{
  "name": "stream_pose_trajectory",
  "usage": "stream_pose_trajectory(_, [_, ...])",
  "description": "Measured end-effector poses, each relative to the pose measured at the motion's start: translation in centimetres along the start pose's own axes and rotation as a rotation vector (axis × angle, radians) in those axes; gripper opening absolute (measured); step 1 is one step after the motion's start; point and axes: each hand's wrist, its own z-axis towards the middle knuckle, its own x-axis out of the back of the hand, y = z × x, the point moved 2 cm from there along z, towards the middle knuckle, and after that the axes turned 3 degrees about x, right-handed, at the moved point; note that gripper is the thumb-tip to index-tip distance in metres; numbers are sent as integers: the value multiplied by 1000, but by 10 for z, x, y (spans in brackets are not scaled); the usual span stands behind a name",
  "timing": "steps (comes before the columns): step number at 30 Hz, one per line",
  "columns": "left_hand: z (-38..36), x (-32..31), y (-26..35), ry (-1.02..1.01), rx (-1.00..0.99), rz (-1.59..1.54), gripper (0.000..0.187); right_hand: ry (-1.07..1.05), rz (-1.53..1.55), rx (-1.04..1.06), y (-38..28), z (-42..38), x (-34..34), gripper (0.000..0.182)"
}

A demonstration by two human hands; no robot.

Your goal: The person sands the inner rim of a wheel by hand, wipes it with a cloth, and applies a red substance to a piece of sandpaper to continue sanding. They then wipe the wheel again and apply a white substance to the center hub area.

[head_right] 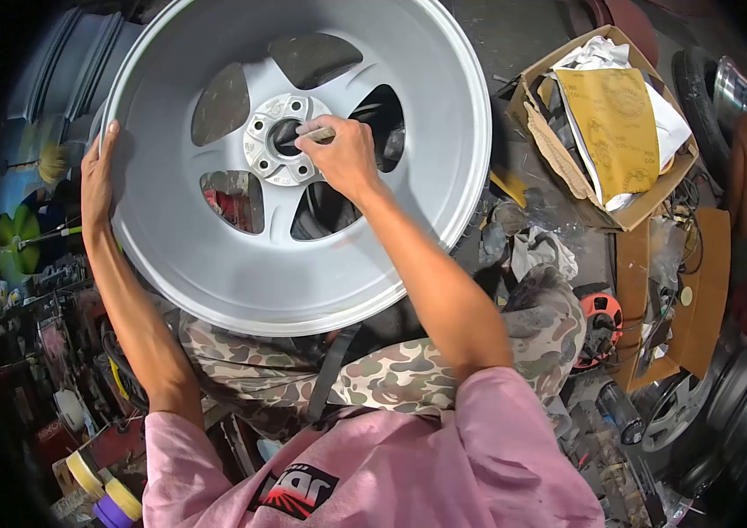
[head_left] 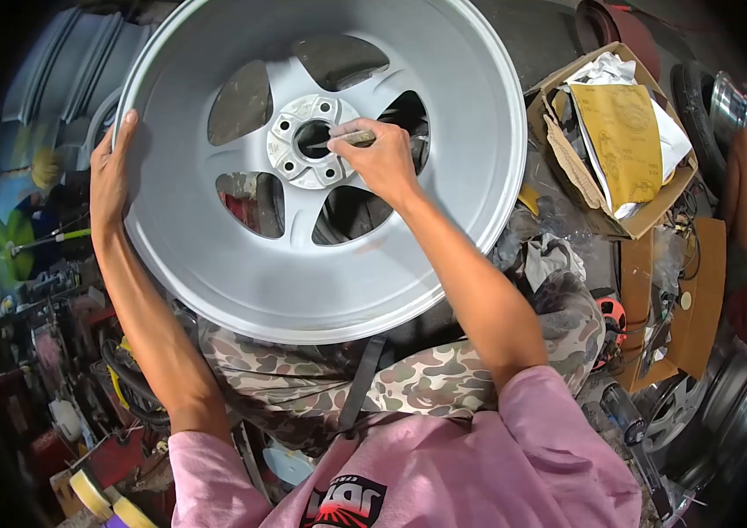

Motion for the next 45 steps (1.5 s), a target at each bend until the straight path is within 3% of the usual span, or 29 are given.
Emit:
stream_pose_trajectory(1, [1,0,-1,-4,-14,-12,54,-29,-182,37,-7,-2,3,25])
stream_pose_trajectory(3, [1,-1,-1,-7,-21,-21,54,-99,-236,58,-4,-3,8,25])
stream_pose_trajectory(5, [0,-1,1,12,-14,-14,55,-202,-670,366,-2,-1,5,25])
stream_pose_trajectory(6, [0,-2,1,12,-14,-13,55,-331,-804,287,3,-1,4,30])
stream_pose_trajectory(10, [1,1,-1,-12,-1,-40,56,-320,-785,339,1,-8,-8,34])
stream_pose_trajectory(12, [1,1,-3,-35,4,-53,57,-74,-593,311,0,-12,-23,33])
stream_pose_trajectory(15, [-1,-1,1,-22,-19,-55,60,19,-654,192,5,-13,-47,40])
stream_pose_trajectory(19, [-1,-1,1,3,-15,-43,65,-25,-649,80,6,-18,-60,42])
stream_pose_trajectory(23, [-1,-1,-3,-30,-25,-87,67,-84,-705,132,10,-18,-61,42])
stream_pose_trajectory(30, [4,0,-5,-67,-26,-103,62,128,-593,192,12,-18,-55,37])
stream_pose_trajectory(37, [-1,-2,-2,-40,-27,-85,63,28,-665,149,12,-23,-64,43])
stream_pose_trajectory(41, [0,1,-3,-7,-1,-41,64,42,-680,225,6,-19,-61,43])
stream_pose_trajectory(43, [-1,0,-3,-17,-9,-17,65,-185,-692,104,4,-14,-54,43])
stream_pose_trajectory(45, [-1,-1,-2,-8,8,-60,67,-118,-630,99,8,-11,-48,42])
